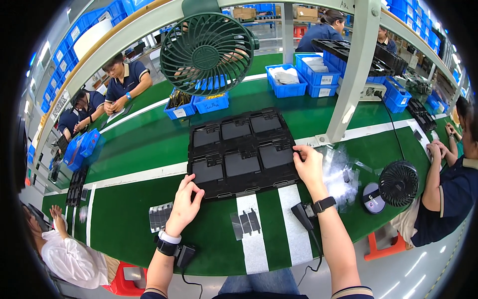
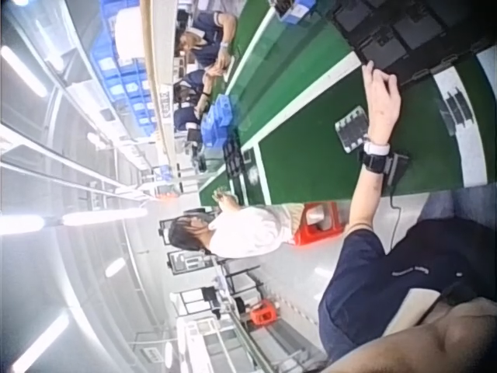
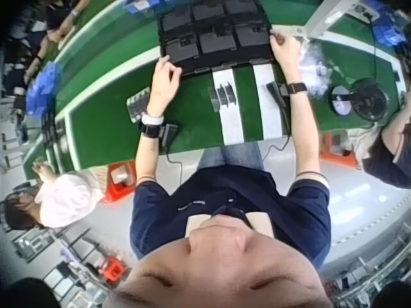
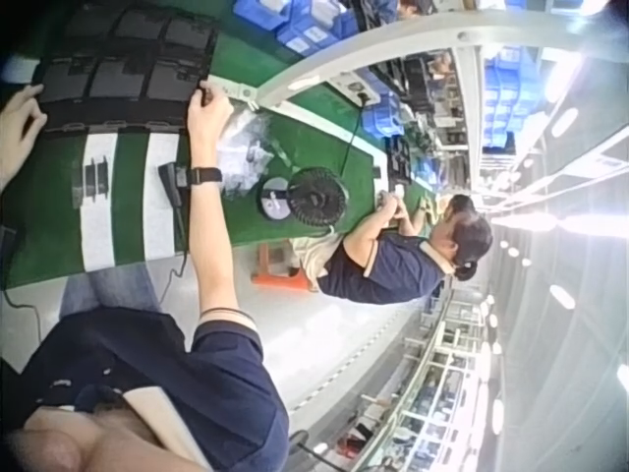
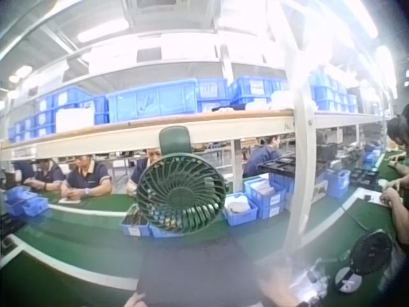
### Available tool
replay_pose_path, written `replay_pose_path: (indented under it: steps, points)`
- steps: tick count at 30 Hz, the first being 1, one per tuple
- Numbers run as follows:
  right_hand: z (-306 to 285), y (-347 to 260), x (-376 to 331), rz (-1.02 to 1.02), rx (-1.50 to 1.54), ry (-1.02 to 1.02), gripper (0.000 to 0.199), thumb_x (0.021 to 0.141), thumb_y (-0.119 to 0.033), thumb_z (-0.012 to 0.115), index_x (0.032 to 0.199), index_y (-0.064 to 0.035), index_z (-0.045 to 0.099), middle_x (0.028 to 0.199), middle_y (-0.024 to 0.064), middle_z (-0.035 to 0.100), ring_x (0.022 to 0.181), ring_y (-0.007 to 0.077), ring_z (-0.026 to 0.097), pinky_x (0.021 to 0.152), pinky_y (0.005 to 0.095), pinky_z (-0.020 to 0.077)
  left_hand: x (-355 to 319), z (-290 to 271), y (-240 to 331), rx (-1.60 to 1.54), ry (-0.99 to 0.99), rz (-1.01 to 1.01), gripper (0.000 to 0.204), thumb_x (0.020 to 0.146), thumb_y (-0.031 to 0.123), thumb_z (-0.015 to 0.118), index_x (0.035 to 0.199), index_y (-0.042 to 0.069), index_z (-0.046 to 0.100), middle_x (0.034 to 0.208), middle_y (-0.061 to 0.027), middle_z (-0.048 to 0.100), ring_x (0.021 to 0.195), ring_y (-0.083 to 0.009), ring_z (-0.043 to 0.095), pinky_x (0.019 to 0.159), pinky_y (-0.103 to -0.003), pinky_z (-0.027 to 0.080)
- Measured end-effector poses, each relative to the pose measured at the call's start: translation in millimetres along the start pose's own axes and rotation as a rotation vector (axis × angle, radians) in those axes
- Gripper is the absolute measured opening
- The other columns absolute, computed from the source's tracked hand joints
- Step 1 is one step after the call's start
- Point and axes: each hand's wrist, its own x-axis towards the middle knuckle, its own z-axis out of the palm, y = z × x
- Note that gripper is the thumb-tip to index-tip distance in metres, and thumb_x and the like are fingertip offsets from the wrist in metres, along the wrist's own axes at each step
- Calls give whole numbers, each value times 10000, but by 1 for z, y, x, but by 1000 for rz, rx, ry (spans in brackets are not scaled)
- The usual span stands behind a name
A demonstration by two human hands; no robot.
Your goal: The recorder is assembling small black electronic component housings and applying silver labels or films to them on a factory assembly line.
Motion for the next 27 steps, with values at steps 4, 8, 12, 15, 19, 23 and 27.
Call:
replay_pose_path:
  steps: [4, 8, 12, 15, 19, 23, 27]
  points:
    - [-2, -16, 2, 66, -81, -65, 181, 719, -47, 626, 899, -27, 641, 761, 137, 622, 678, 261, 597, 643, 328, 483, 1, -2, 11, 27, 161, 86, 133, 720, 30, 655, 787, 12, 542, 1172, -207, 508, 1106, -355, 492, 887, -388, 408]
    - [-2, -25, 3, -236, -264, 9, 139, 734, -119, 629, 855, -49, 638, 980, 133, 586, 922, 317, 539, 808, 397, 434, -1, -6, 43, -307, -200, 97, 109, 714, 58, 693, 792, 38, 621, 796, -60, 606, 649, -119, 569, 521, -210, 437]
    - [5, -36, -8, -214, -356, -155, 236, 761, -168, 623, 949, -25, 616, 1073, 182, 532, 1008, 349, 483, 857, 412, 421, -18, 17, 44, -253, -520, 131, 204, 742, 165, 706, 916, 79, 641, 728, -28, 556, 554, -94, 498, 513, -224, 427]
    - [3, -38, -10, -153, -407, -226, 312, 768, -177, 616, 1025, -3, 581, 1152, 199, 467, 1068, 365, 427, 901, 412, 399, -18, 25, 40, -173, -527, 180, 250, 721, 187, 713, 952, 130, 637, 690, 5, 521, 515, -88, 451, 504, -237, 410]
    - [9, -29, -12, -172, -386, -227, 369, 771, -203, 616, 1081, -13, 551, 1197, 203, 430, 1101, 381, 401, 918, 440, 381, -15, 29, 30, -183, -540, 183, 248, 711, 194, 718, 939, 142, 639, 674, 16, 517, 505, -78, 445, 495, -224, 397]
    - [9, -31, -12, -148, -486, -227, 411, 775, -245, 617, 1110, -29, 515, 1246, 210, 380, 1143, 400, 360, 927, 482, 361, -15, 29, 32, -206, -540, 158, 230, 710, 202, 719, 914, 128, 641, 652, 19, 525, 480, -73, 441, 477, -223, 386]
    - [4, -35, -10, -173, -397, -114, 361, 719, -186, 666, 1016, -33, 531, 1198, 178, 432, 1096, 368, 404, 903, 448, 365, -14, 30, 37, -291, -479, 104, 167, 749, 154, 691, 890, 81, 640, 639, 15, 538, 469, -56, 428, 460, -204, 371]
